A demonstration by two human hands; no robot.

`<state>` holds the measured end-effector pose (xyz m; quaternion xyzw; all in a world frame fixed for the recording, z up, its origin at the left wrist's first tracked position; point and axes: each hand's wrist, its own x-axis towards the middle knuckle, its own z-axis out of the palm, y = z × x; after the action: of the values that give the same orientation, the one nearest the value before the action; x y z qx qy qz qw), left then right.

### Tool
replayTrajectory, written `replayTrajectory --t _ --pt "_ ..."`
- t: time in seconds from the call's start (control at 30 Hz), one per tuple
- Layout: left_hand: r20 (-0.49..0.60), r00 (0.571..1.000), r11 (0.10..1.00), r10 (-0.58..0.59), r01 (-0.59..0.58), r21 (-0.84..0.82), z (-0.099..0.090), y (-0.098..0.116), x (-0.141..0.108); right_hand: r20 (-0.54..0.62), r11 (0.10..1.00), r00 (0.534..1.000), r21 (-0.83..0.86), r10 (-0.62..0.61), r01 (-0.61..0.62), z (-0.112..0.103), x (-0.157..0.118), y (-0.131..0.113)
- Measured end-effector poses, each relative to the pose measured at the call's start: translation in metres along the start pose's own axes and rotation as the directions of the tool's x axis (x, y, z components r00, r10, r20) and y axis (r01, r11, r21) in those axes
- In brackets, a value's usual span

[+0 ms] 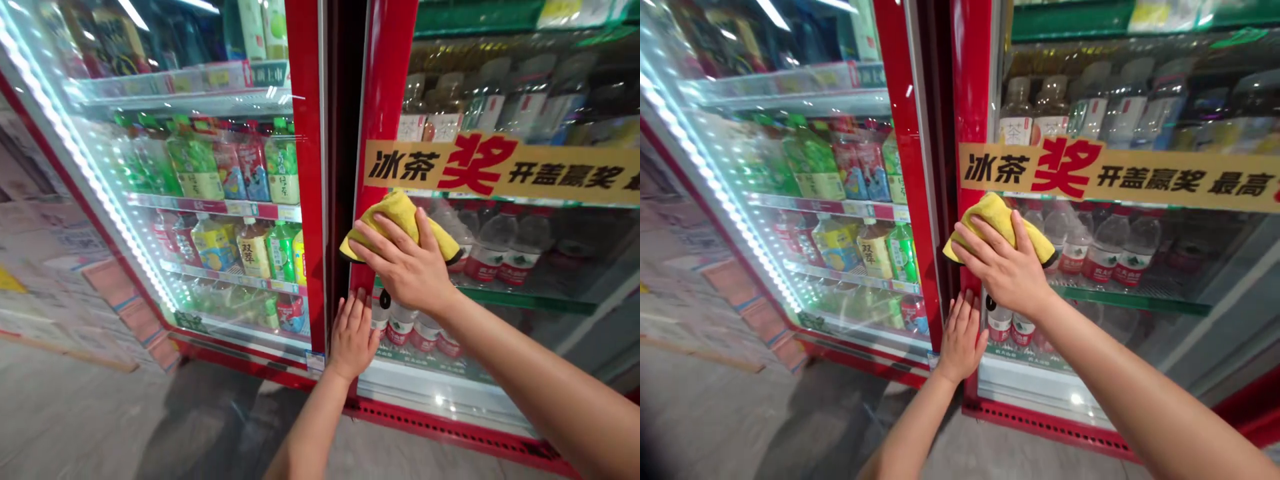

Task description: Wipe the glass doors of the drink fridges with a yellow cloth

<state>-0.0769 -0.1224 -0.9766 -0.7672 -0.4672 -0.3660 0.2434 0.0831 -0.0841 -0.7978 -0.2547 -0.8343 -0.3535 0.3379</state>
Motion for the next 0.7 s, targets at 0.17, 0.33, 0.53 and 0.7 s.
replayTrajectory --t 0.17,0.33,0.53,0.7 --pt "0.031 0.999 0.999 -0.026 0.025 0.021 -0.026 0.009 0.047 0.073 0.999 0.996 0.004 -0.049 0.049 -0.029 0.026 0.024" --pt "0.019 0.998 0.996 -0.062 0.061 0.065 -0.064 0.014 0.100 0.096 0.995 0.991 0.030 -0.098 0.095 -0.057 0.065 0.052" --pt "0.061 0.995 0.991 -0.072 0.065 0.121 -0.118 0.007 0.162 0.129 0.981 0.975 0.085 -0.182 0.172 -0.089 0.119 0.089" --pt "0.084 0.995 0.995 -0.057 0.049 0.092 -0.152 -0.006 0.207 0.147 0.965 0.954 0.073 -0.261 0.253 -0.117 0.165 0.117"
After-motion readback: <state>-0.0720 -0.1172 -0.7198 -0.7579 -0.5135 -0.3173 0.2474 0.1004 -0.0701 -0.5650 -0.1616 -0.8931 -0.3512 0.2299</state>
